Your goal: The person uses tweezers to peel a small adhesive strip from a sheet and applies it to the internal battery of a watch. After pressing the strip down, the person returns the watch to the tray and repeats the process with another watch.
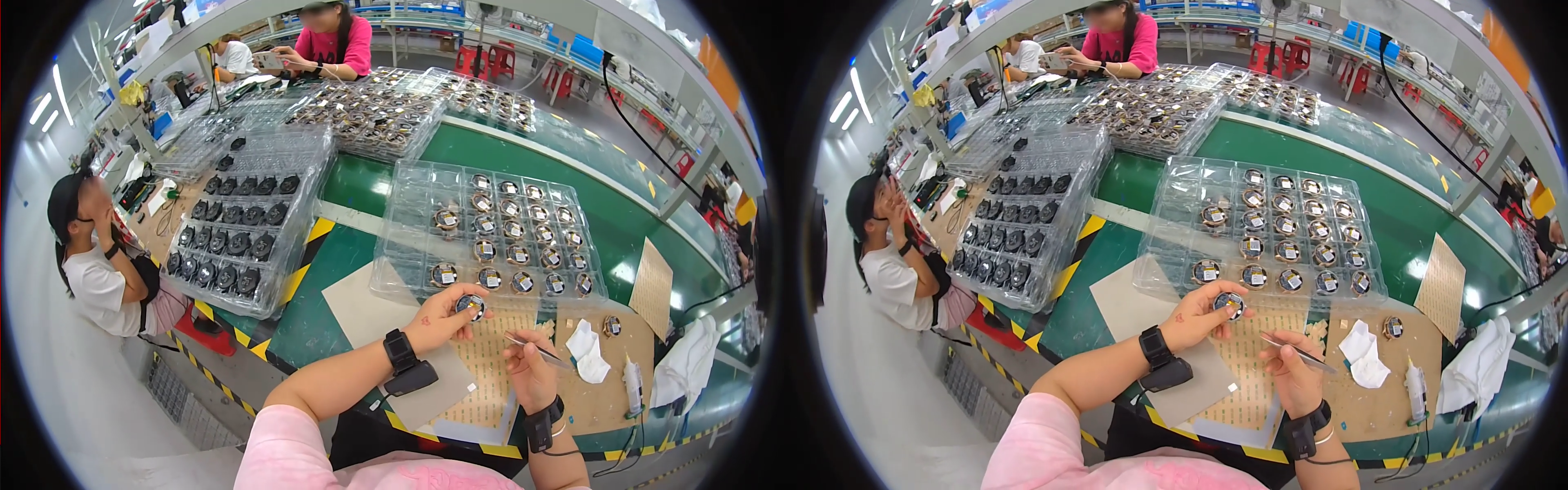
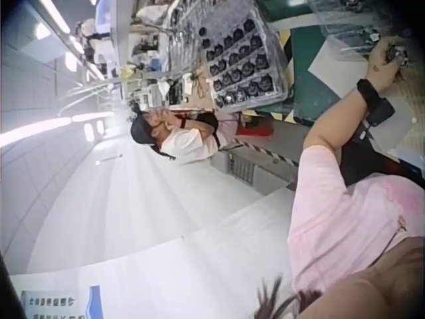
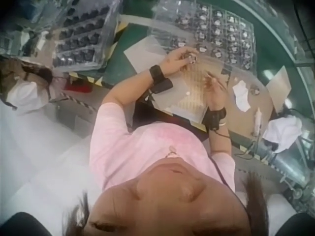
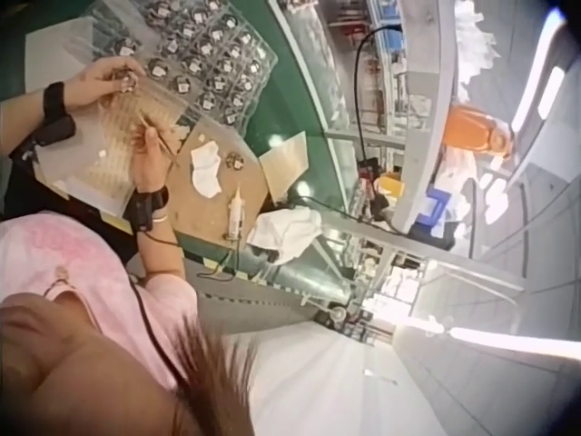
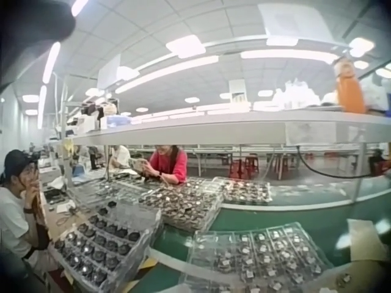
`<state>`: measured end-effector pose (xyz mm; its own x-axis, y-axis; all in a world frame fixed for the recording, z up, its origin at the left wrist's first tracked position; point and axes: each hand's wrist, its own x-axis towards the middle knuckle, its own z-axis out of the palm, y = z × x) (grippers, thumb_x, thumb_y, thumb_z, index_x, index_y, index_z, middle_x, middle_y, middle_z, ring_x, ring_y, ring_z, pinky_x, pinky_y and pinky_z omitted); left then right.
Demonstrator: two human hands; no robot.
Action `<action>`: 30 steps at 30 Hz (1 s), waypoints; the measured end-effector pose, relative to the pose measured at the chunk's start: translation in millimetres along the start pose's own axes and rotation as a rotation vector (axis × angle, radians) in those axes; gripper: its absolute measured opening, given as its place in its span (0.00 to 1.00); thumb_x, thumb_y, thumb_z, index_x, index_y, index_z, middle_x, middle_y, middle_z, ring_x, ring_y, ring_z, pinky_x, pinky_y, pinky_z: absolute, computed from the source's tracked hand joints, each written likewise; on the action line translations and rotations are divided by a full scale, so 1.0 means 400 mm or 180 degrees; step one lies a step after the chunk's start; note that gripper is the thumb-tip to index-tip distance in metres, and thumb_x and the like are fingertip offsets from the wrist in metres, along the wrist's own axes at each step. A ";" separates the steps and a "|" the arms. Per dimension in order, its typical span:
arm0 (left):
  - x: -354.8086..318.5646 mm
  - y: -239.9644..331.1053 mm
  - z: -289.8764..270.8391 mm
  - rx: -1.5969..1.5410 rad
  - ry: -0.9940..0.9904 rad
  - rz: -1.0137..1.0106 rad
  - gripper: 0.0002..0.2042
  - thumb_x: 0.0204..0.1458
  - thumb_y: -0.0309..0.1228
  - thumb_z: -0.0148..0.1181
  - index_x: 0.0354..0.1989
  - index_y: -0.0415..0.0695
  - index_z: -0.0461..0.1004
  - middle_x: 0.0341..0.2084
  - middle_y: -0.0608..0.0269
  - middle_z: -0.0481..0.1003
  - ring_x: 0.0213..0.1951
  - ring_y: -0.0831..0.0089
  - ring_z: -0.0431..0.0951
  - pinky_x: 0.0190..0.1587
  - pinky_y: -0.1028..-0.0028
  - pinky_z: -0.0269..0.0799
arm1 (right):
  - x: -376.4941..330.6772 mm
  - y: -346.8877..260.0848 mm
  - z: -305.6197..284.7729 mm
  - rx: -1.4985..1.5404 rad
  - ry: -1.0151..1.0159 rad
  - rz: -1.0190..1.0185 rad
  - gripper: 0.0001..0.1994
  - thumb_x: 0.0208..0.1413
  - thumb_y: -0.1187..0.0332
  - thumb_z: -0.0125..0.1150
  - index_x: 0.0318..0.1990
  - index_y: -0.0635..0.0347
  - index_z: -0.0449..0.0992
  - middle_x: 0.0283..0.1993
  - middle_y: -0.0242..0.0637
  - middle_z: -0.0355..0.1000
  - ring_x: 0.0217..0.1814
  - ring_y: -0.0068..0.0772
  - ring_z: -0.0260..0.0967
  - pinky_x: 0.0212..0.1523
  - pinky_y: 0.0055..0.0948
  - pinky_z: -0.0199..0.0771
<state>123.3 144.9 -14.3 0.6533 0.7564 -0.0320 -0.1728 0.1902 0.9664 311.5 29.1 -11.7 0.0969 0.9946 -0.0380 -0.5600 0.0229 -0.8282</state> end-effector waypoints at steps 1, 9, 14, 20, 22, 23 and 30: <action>0.001 -0.003 0.001 -0.0027 -0.0002 -0.0037 0.15 0.58 0.26 0.49 0.54 0.47 0.63 0.41 0.61 0.76 0.24 0.85 0.72 0.27 0.83 0.68 | -0.003 0.002 -0.003 0.0007 -0.0009 -0.0004 0.14 0.58 0.66 0.55 0.48 0.64 0.69 0.47 0.42 0.72 0.38 0.28 0.73 0.32 0.19 0.71; 0.010 -0.003 -0.009 -0.0239 0.0034 0.0203 0.14 0.58 0.27 0.49 0.53 0.46 0.63 0.41 0.58 0.76 0.22 0.85 0.71 0.26 0.83 0.67 | 0.026 -0.020 0.005 -0.0525 -0.0097 -0.0160 0.14 0.57 0.66 0.56 0.47 0.65 0.71 0.46 0.41 0.73 0.35 0.25 0.71 0.30 0.18 0.69; -0.002 -0.002 -0.010 -0.0226 0.0141 0.0174 0.14 0.58 0.28 0.49 0.52 0.46 0.64 0.41 0.57 0.77 0.22 0.85 0.71 0.25 0.83 0.67 | 0.012 -0.017 -0.001 -0.0202 0.0052 -0.0133 0.16 0.56 0.68 0.58 0.48 0.67 0.69 0.46 0.43 0.73 0.36 0.28 0.73 0.31 0.19 0.70; -0.010 0.003 -0.018 -0.0135 0.0218 0.0129 0.13 0.58 0.27 0.49 0.52 0.46 0.64 0.40 0.58 0.77 0.21 0.85 0.71 0.25 0.83 0.68 | 0.022 -0.016 0.025 -0.0345 0.0102 -0.0214 0.15 0.57 0.65 0.57 0.47 0.64 0.69 0.46 0.40 0.72 0.34 0.23 0.70 0.30 0.17 0.67; -0.018 0.004 -0.013 -0.0086 0.0347 0.0097 0.13 0.58 0.27 0.49 0.51 0.46 0.64 0.40 0.59 0.77 0.21 0.85 0.71 0.25 0.83 0.68 | 0.011 -0.009 0.033 -0.0358 0.0025 -0.0119 0.14 0.57 0.64 0.57 0.47 0.63 0.69 0.46 0.39 0.72 0.34 0.22 0.69 0.29 0.16 0.66; -0.011 0.003 -0.009 -0.0049 0.0223 0.0110 0.13 0.57 0.26 0.49 0.51 0.46 0.64 0.39 0.60 0.77 0.21 0.85 0.71 0.24 0.83 0.69 | 0.004 -0.012 0.035 -0.0372 0.0043 -0.0243 0.14 0.57 0.64 0.56 0.47 0.63 0.69 0.46 0.38 0.72 0.34 0.22 0.69 0.29 0.16 0.66; -0.019 0.008 -0.008 -0.0241 0.0116 -0.0019 0.13 0.57 0.26 0.49 0.51 0.46 0.64 0.38 0.64 0.77 0.19 0.86 0.70 0.22 0.83 0.68 | 0.005 -0.001 0.011 -0.0322 0.0098 -0.0281 0.11 0.57 0.65 0.56 0.43 0.61 0.69 0.47 0.41 0.72 0.34 0.22 0.70 0.30 0.17 0.66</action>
<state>115.4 141.7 -11.9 0.6274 0.7772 -0.0484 -0.2252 0.2406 0.9441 308.3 31.4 -8.9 0.1682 0.9855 0.0218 -0.4625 0.0984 -0.8811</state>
